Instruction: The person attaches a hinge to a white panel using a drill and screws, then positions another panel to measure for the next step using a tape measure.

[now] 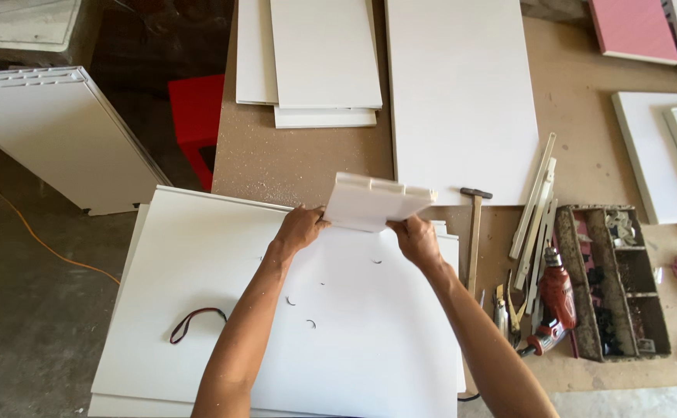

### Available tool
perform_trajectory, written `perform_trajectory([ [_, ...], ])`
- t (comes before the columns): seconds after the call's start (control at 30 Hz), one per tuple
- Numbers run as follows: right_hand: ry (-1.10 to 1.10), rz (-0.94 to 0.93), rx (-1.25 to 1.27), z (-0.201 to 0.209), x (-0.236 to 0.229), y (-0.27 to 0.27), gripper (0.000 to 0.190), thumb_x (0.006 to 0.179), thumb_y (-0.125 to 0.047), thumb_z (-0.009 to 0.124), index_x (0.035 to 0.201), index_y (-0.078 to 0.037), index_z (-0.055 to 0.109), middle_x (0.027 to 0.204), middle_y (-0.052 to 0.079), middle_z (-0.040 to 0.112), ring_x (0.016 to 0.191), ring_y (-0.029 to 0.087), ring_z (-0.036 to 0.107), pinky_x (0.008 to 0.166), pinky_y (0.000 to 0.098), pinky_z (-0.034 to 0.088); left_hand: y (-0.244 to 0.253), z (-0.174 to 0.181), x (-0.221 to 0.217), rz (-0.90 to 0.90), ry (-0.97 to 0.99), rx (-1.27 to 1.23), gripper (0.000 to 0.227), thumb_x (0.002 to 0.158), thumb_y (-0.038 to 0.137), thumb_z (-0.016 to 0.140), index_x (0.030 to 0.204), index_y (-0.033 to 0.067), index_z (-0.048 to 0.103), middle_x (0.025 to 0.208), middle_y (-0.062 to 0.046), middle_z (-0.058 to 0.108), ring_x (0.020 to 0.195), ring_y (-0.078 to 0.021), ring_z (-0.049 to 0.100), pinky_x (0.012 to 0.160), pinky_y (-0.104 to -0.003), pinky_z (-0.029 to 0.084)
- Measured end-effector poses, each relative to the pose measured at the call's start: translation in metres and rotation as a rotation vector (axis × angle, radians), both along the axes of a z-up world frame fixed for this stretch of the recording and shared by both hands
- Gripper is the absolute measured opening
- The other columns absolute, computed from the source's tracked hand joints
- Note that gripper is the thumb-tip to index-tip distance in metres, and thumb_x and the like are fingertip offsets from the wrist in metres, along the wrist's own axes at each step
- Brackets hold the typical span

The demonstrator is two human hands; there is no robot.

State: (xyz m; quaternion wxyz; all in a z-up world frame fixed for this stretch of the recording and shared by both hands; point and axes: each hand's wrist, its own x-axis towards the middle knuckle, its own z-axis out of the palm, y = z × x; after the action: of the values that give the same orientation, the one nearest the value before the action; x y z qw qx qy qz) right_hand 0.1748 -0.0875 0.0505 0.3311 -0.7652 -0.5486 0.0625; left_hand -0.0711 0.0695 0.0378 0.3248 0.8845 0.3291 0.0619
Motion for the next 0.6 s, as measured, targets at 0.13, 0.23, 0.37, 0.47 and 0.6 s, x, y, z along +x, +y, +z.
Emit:
perform_trajectory([
  [0.13,0.113,-0.028,0.039,0.0,0.001,0.005,0.027,0.087,-0.022,0.082,0.074,-0.01,0.062,0.062,0.009,0.071,0.064,0.031,0.074,0.055,0.0458,0.059,0.003,-0.001,0.003,0.006,0.006,-0.097,0.042,0.103,0.037,0.058,0.127,0.0034,0.069,0.119,-0.022,0.073,0.115,-0.0442,0.068,0.122,-0.06,0.031],
  [0.23,-0.122,-0.006,0.036,-0.003,0.0,0.0,0.036,0.09,-0.025,0.079,0.067,-0.009,0.056,0.059,0.016,0.066,0.059,0.04,0.07,0.052,0.0546,0.054,0.0,-0.004,0.005,0.035,0.015,-0.065,0.048,0.106,0.043,0.053,0.135,0.0067,0.066,0.124,-0.02,0.071,0.119,-0.0372,0.067,0.124,-0.056,0.026],
  [0.37,-0.086,-0.016,0.047,-0.005,0.01,-0.001,0.031,0.084,-0.021,0.083,0.066,-0.007,0.062,0.058,0.016,0.066,0.062,0.043,0.069,0.049,0.0555,0.052,0.005,0.0,0.006,-0.001,0.001,-0.039,0.044,0.105,0.039,0.056,0.131,0.0068,0.069,0.128,-0.016,0.071,0.119,-0.0344,0.068,0.123,-0.057,0.027],
  [0.47,-0.061,-0.008,-0.039,-0.002,0.013,-0.006,0.039,0.092,-0.032,0.077,0.07,-0.007,0.057,0.063,0.013,0.069,0.065,0.038,0.072,0.056,0.0502,0.057,-0.006,-0.003,0.006,0.041,-0.032,-0.02,0.04,0.104,0.036,0.058,0.123,0.0034,0.072,0.122,-0.018,0.073,0.116,-0.0368,0.07,0.121,-0.058,0.03],
  [0.6,-0.013,-0.043,-0.067,-0.004,0.004,-0.008,0.036,0.094,-0.032,0.076,0.076,-0.008,0.057,0.068,0.012,0.072,0.069,0.037,0.073,0.056,0.0524,0.056,0.002,0.004,0.002,-0.026,-0.021,-0.071,0.039,0.104,0.035,0.056,0.12,0.0029,0.072,0.115,-0.021,0.074,0.114,-0.0389,0.07,0.122,-0.059,0.03],
])
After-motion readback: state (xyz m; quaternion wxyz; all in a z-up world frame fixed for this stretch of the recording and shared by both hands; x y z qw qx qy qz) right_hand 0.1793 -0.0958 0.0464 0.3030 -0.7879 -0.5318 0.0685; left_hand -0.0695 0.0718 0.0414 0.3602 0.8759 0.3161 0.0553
